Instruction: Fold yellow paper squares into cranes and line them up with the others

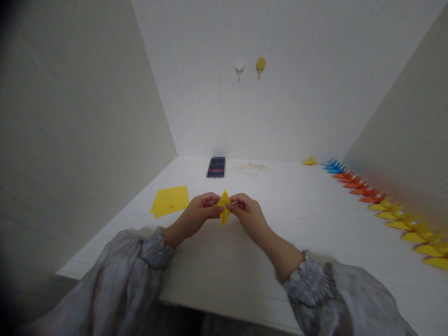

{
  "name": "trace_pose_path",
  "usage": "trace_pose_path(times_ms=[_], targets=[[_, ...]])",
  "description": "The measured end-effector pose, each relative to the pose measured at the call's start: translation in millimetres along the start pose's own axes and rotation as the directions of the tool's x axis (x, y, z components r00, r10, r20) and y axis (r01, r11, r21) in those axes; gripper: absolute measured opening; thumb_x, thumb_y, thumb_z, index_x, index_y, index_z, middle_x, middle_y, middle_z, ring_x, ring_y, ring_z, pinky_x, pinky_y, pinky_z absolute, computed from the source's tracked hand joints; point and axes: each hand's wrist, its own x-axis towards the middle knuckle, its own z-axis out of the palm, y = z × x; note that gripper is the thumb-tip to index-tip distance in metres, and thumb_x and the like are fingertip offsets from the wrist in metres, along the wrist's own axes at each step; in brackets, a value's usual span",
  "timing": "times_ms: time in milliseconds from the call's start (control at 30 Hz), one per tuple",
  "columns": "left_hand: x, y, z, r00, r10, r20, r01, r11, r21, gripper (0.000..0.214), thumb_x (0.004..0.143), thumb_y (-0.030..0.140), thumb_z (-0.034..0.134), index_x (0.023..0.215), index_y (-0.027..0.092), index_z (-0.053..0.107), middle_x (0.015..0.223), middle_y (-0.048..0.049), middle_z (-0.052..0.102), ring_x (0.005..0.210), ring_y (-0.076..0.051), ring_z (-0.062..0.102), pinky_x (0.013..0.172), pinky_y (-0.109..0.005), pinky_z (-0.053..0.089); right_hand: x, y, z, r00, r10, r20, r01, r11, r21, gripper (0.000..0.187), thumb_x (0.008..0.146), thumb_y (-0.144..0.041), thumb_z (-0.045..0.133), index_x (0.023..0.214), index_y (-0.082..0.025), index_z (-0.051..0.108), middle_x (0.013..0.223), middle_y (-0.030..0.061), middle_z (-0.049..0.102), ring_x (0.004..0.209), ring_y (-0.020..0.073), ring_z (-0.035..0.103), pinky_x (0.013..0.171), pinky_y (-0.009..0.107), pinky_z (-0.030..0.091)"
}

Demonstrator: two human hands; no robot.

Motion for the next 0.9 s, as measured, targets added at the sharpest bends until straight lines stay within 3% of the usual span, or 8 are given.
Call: trace_pose_path(times_ms=[133,433,633,767,900], targets=[[0.5,0.8,-0.8,0.998,-0.033,-0.048,0.034,0.999,0.021,0.028,0.055,0.021,0.072,0.074,0.012,0.055,0.069,-0.0011,0.065,0.061,-0.012,0.062,0.062,-0.028,0.050,-1.4,-4.8,0.5,0.999,0.031,0.013,-0.032,0.999,0.038,0.021,0.063,-0.038,0.063,0.071,-0.019,0.060,0.063,-0.0007,0.061,0.060,0.0134,0.057,0.062,0.030,0.048],[-1.9,7.4,-1.0,0.998,0.052,-0.025,-0.054,0.996,-0.072,0.015,0.061,0.018,0.064,0.072,0.009,0.062,0.069,-0.0058,0.067,0.068,-0.017,0.064,0.072,-0.033,0.051,-0.2,-7.7,-7.9,1.000,0.004,0.012,-0.006,0.994,0.107,0.010,0.064,-0.023,0.059,0.070,-0.019,0.066,0.068,0.0005,0.065,0.067,0.0138,0.059,0.069,0.030,0.047],[-2.7,11.2,0.0,0.997,0.039,-0.063,-0.036,0.998,0.051,0.017,0.060,0.024,0.067,0.068,0.010,0.062,0.066,-0.0049,0.066,0.062,-0.014,0.062,0.067,-0.031,0.051,-3.8,-14.5,-6.3,0.998,-0.043,0.051,0.039,0.996,0.079,0.016,0.070,-0.031,0.056,0.069,-0.018,0.066,0.071,0.0020,0.064,0.068,0.0139,0.058,0.069,0.030,0.046],[-1.3,7.6,-1.5,0.996,0.052,-0.078,-0.045,0.995,0.089,0.020,0.056,0.017,0.070,0.071,0.010,0.059,0.065,-0.0021,0.066,0.061,-0.012,0.062,0.063,-0.027,0.051,-3.9,-14.8,-2.7,0.999,0.031,0.018,-0.032,0.998,0.054,0.015,0.063,-0.032,0.064,0.066,-0.018,0.062,0.068,0.0014,0.063,0.067,0.0141,0.058,0.067,0.030,0.047],[0.3,5.2,-3.4,0.994,0.085,-0.065,-0.080,0.993,0.083,0.026,0.055,0.015,0.070,0.075,0.012,0.052,0.062,0.0007,0.064,0.058,-0.011,0.061,0.059,-0.024,0.049,-1.5,-9.1,0.1,0.997,0.063,-0.054,-0.053,0.983,0.175,0.023,0.055,-0.027,0.071,0.069,-0.019,0.054,0.063,-0.0025,0.059,0.060,0.0117,0.057,0.062,0.027,0.047]])
